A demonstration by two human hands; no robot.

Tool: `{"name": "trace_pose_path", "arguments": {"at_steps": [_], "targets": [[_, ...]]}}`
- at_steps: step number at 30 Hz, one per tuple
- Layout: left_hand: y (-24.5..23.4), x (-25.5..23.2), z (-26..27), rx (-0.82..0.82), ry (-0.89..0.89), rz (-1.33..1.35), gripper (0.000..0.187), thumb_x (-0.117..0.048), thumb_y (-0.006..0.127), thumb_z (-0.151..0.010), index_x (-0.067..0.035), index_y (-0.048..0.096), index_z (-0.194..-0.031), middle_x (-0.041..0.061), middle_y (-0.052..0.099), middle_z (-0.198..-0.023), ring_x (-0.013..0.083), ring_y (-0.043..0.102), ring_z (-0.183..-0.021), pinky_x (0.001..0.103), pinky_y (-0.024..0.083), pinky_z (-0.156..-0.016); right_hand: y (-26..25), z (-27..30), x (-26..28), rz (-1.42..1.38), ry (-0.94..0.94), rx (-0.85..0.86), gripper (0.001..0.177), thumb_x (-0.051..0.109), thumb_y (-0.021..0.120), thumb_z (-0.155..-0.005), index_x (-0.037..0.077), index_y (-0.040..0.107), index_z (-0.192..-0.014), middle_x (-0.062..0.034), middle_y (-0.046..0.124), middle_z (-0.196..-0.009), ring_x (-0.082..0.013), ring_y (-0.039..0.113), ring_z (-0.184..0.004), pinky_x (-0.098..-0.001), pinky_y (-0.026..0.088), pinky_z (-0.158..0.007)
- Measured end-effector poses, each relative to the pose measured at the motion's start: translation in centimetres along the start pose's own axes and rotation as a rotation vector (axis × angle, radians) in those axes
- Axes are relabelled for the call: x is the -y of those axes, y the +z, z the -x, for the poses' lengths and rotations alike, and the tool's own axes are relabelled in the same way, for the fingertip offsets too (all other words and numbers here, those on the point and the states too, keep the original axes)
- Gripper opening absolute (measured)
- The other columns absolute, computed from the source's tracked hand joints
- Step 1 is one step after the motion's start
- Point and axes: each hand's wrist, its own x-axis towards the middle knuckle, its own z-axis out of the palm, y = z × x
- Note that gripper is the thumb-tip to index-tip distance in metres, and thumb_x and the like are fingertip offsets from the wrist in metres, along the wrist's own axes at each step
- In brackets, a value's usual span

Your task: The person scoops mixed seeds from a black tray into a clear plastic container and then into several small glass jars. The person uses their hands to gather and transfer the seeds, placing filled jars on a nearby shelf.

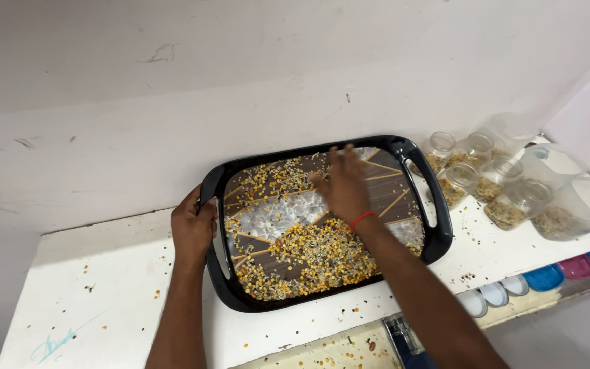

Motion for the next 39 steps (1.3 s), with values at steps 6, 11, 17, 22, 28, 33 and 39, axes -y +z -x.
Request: {"name": "trace_pose_path", "arguments": {"at_steps": [6,11,17,22,28,33,39], "targets": [[0.0,0.3,0.0,0.002,0.016,0.012,0.043,-0.002,0.059,-0.091,-0.001,0.065,-0.134,-0.001,0.054,-0.064,0.0058,0.04,-0.043,0.025,0.032,-0.038,0.1,3.5,7.7,-0.133,-0.183,0.218,0.105,0.07,0.04,-0.094,-0.004,0.009,-0.162,-0.0328,0.016,-0.167,-0.0474,0.015,-0.154,-0.0532,0.011,-0.124],[0.0,0.2,-0.2,-0.01,0.035,0.009,0.042,-0.002,0.057,-0.092,0.0,0.066,-0.133,0.0,0.054,-0.062,0.0056,0.04,-0.043,0.025,0.032,-0.038,-1.0,3.8,8.8,-0.304,-0.254,0.149,0.097,0.069,0.035,-0.099,-0.003,0.015,-0.161,-0.0311,0.023,-0.166,-0.0436,0.018,-0.155,-0.0531,0.012,-0.127],[0.3,0.2,-0.1,0.003,0.011,0.023,0.039,-0.003,0.057,-0.093,0.001,0.067,-0.131,-0.001,0.053,-0.061,0.0051,0.039,-0.042,0.025,0.031,-0.038,0.6,0.7,8.4,-0.13,-0.106,0.033,0.098,0.073,0.034,-0.098,-0.004,0.024,-0.157,-0.0325,0.026,-0.162,-0.0442,0.02,-0.155,-0.0534,0.011,-0.126],[0.4,0.1,0.0,0.0,-0.015,0.036,0.039,-0.003,0.057,-0.093,0.0,0.067,-0.131,-0.001,0.054,-0.061,0.0052,0.039,-0.042,0.025,0.03,-0.038,0.7,1.2,10.2,-0.201,-0.322,0.141,0.1,0.072,0.036,-0.099,-0.009,0.023,-0.157,-0.0339,0.027,-0.161,-0.044,0.022,-0.154,-0.0534,0.013,-0.125],[0.4,0.1,-0.1,-0.002,-0.052,0.079,0.04,-0.001,0.057,-0.093,0.0,0.066,-0.132,0.0,0.054,-0.062,0.0055,0.039,-0.041,0.025,0.03,-0.037,-0.2,1.0,11.3,-0.384,-0.287,0.146,0.089,0.066,0.038,-0.102,-0.002,0.029,-0.158,-0.0295,0.032,-0.161,-0.0426,0.026,-0.155,-0.0505,0.018,-0.128],[0.4,-0.1,0.0,-0.001,-0.052,0.066,0.041,-0.002,0.056,-0.093,-0.001,0.066,-0.133,0.001,0.055,-0.063,0.0054,0.04,-0.041,0.025,0.03,-0.037,-0.3,0.7,12.3,-0.307,-0.411,0.234,0.086,0.06,0.05,-0.1,-0.001,0.031,-0.157,-0.0268,0.033,-0.162,-0.0431,0.026,-0.152,-0.0507,0.021,-0.125],[0.5,-0.1,-0.1,-0.008,-0.042,0.028,0.044,-0.001,0.055,-0.092,-0.002,0.066,-0.134,0.001,0.055,-0.062,0.0062,0.042,-0.04,0.024,0.032,-0.037,-0.2,-0.8,12.2,-0.414,-0.52,0.252,0.081,0.056,0.056,-0.097,0.002,0.038,-0.154,-0.0221,0.037,-0.162,-0.0384,0.031,-0.153,-0.0469,0.029,-0.122]]}}
